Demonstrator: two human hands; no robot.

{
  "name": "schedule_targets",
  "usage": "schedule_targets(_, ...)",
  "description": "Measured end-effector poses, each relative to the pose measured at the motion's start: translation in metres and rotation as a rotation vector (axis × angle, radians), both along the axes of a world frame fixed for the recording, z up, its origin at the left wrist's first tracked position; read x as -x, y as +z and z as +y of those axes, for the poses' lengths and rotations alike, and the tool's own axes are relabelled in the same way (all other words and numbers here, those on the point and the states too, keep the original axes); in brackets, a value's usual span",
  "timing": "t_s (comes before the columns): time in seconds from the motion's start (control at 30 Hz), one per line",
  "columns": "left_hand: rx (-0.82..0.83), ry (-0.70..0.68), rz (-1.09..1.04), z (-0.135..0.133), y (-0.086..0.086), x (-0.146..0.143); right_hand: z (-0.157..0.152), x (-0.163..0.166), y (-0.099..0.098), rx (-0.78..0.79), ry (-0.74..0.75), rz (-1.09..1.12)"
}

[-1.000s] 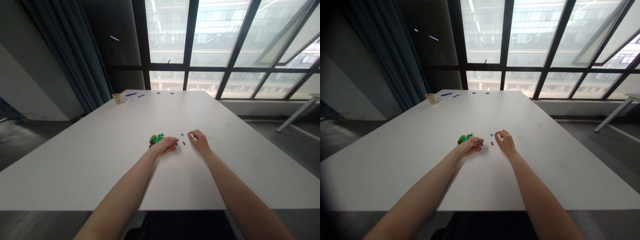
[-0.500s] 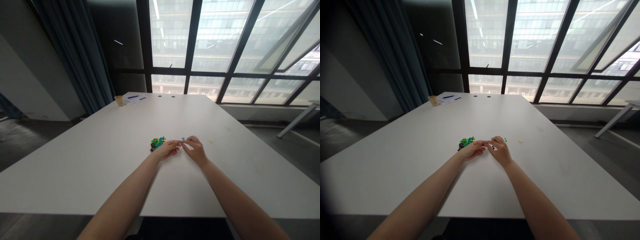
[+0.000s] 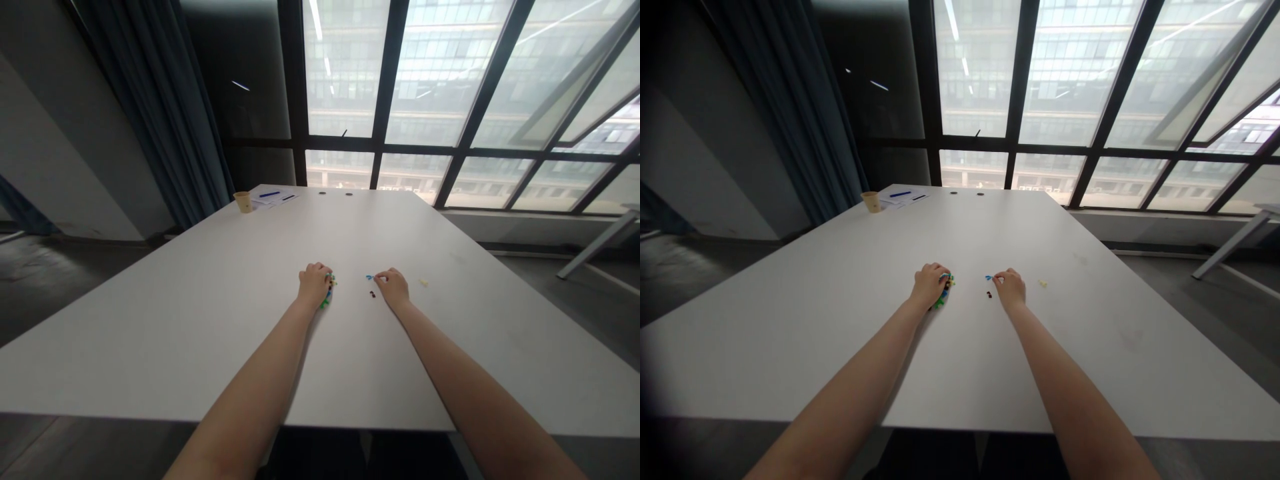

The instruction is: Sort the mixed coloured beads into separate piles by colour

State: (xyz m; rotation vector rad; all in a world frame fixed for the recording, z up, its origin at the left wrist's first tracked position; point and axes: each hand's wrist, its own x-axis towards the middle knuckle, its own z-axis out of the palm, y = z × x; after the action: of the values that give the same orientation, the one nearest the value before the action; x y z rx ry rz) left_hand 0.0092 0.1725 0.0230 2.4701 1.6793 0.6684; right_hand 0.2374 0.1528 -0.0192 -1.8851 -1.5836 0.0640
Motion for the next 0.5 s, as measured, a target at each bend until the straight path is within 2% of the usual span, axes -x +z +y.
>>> schedule_targets(0.1,-0.011,0.000,-0.008,0.0015,-0.0017,0.0003,0.0032,0.0006,-0.0015,0.017,-0.029,0.035)
schedule_targets(0.3,0.036,-0.073,-0.034,0.0034,-0.0067,-0.0030,0.0005,-0.0056,-0.0047,-0.130,0.021,0.194)
schedule_targets(0.5,0.087,-0.109,-0.003,0.0016,-0.0073,-0.0034,0.0020,-0.0029,-0.0053,-0.170,-0.002,0.217)
